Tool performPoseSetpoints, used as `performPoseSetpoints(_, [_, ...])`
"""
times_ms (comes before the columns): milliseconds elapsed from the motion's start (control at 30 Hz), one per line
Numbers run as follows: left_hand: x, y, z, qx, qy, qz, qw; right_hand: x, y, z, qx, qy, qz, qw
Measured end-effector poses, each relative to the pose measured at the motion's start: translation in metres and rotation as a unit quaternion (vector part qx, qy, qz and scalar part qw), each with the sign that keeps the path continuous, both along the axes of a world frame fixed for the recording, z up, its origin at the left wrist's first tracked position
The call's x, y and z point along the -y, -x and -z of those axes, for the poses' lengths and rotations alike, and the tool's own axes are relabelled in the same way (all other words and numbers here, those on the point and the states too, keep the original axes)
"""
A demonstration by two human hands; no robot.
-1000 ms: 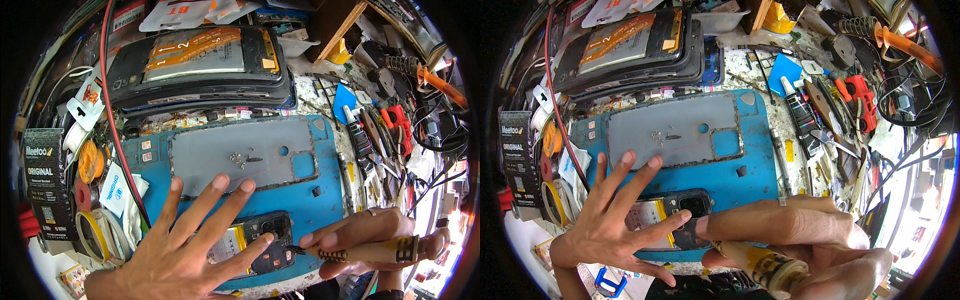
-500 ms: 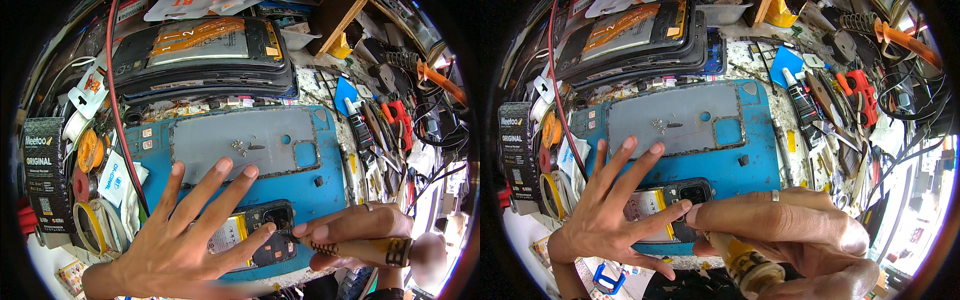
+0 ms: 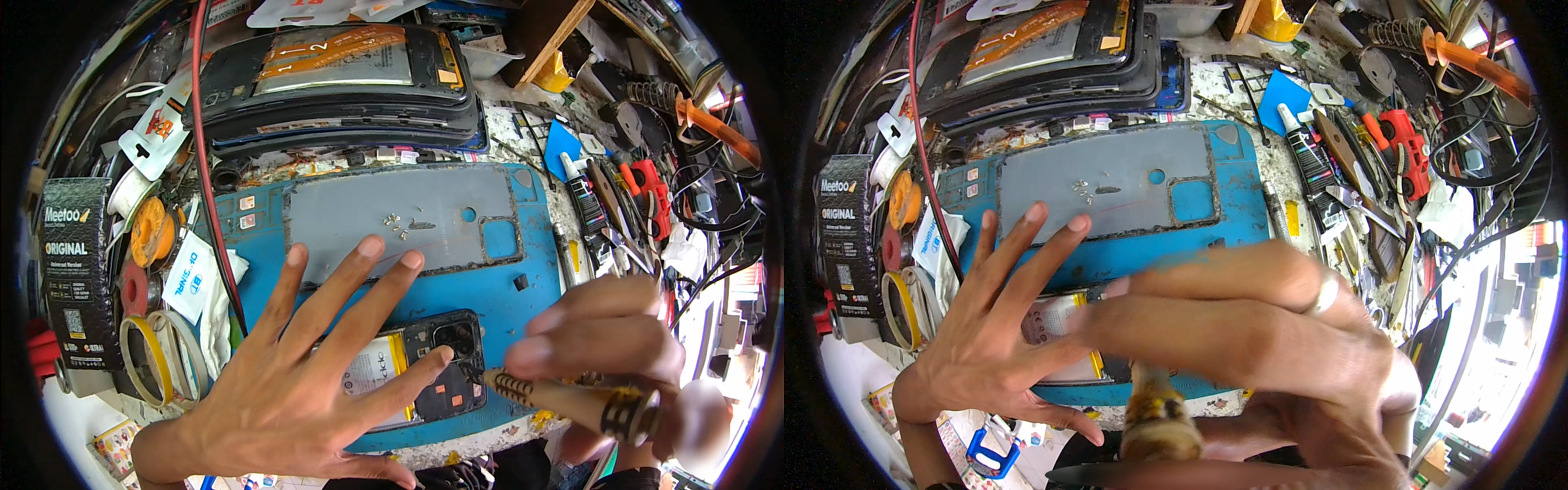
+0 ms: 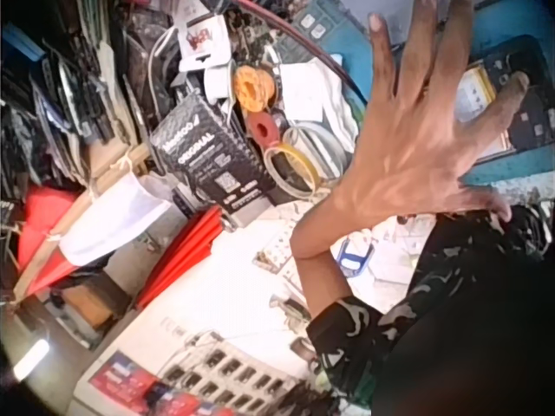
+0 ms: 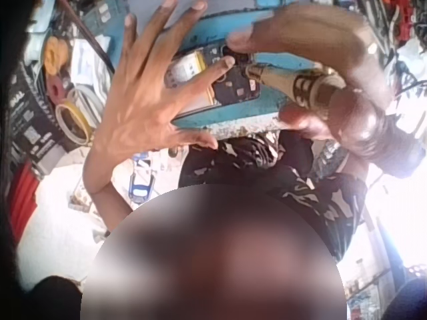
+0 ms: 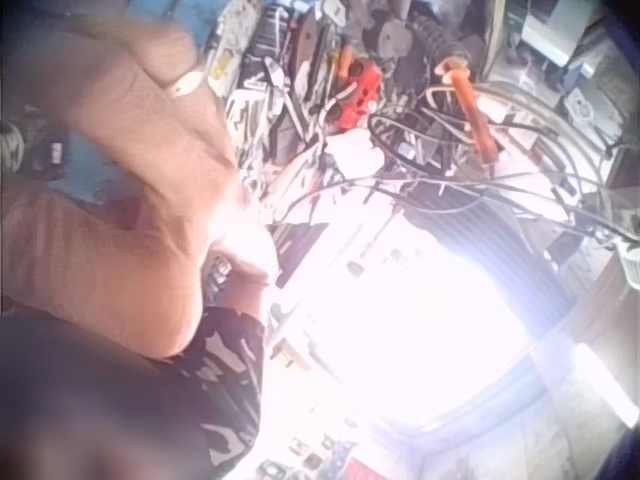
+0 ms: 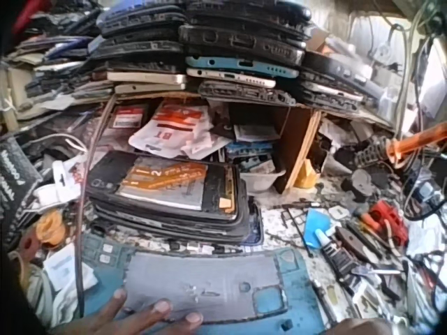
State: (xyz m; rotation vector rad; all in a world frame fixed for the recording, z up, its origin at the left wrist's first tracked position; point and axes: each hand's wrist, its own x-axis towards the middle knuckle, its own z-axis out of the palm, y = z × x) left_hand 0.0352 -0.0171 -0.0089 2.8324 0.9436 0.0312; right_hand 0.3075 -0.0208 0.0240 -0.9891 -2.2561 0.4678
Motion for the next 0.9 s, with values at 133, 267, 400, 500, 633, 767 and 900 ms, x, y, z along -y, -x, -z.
performPoseSetpoints(133, [0.002,-0.003,0.001,0.032,-0.013,0.004,0.999,-0.014,0.002,0.0,-0.009,-0.06,0.001,0.998])
performPoseSetpoints(267, [-0.001,0.002,0.004,0.021,-0.01,0.017,1.0,-0.019,0.015,-0.008,-0.065,-0.049,0.006,0.997])
performPoseSetpoints(400, [0.001,0.005,0.007,0.005,-0.003,0.019,1.0,-0.016,0.018,-0.026,0.097,0.075,-0.027,0.992])
performPoseSetpoints(500, [0.001,0.005,0.005,0.0,-0.001,0.021,1.0,-0.014,0.02,-0.011,-0.106,-0.019,-0.079,0.991])
performPoseSetpoints(633, [-0.001,0.001,-0.005,0.006,0.04,0.013,0.999,-0.013,0.013,-0.012,-0.052,0.027,-0.09,0.994])
performPoseSetpoints(767, [0.006,-0.006,-0.015,0.023,0.091,0.031,0.995,0.001,0.01,-0.03,-0.051,0.2,-0.003,0.978])
performPoseSetpoints(900, [0.007,-0.008,-0.009,0.073,0.089,0.048,0.992,-0.007,0.008,-0.018,-0.072,0.119,-0.071,0.988])
